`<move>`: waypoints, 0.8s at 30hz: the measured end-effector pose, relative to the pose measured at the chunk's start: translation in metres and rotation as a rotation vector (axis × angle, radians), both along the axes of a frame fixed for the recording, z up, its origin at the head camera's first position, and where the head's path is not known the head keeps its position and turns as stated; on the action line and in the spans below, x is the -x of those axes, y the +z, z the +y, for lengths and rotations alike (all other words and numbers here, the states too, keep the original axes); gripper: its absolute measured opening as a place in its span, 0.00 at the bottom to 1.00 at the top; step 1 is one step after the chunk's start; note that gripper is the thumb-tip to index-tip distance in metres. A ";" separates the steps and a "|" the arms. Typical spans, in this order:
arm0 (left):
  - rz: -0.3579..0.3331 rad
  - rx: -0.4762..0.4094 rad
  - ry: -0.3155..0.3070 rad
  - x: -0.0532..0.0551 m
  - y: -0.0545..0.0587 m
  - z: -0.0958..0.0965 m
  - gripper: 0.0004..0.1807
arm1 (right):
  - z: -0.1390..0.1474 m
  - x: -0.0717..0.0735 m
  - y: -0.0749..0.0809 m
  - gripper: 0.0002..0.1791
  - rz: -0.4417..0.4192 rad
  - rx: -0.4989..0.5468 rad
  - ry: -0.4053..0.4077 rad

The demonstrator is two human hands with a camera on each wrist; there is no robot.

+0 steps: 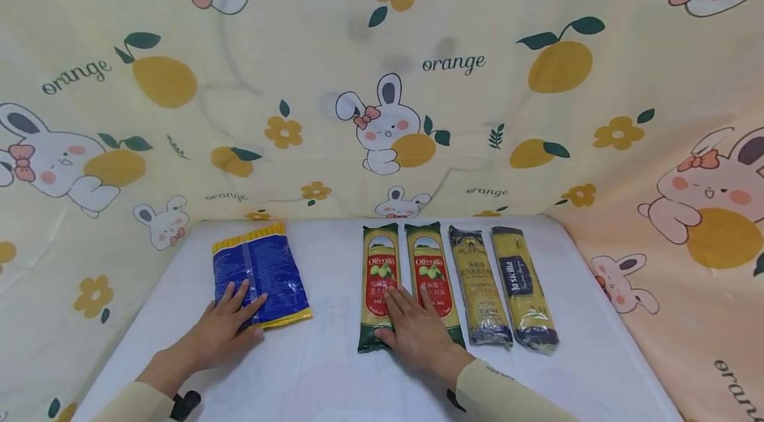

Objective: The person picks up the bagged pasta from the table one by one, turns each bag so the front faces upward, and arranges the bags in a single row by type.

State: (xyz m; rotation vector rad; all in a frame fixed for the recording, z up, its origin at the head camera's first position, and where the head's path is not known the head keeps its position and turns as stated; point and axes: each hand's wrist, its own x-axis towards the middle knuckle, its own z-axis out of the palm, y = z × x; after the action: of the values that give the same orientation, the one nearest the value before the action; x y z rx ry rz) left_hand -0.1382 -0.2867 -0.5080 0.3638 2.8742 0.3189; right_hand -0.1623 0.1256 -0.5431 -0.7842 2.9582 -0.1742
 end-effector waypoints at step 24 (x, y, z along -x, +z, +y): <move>0.115 -0.002 -0.102 -0.028 0.024 0.032 0.15 | -0.012 -0.006 0.018 0.40 0.036 0.015 0.014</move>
State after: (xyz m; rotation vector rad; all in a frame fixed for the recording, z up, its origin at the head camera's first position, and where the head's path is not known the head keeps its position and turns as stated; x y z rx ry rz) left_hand -0.1097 -0.2552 -0.4835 0.5440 2.9538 0.2918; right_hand -0.1562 0.1132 -0.5251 -0.8183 2.9874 -0.1836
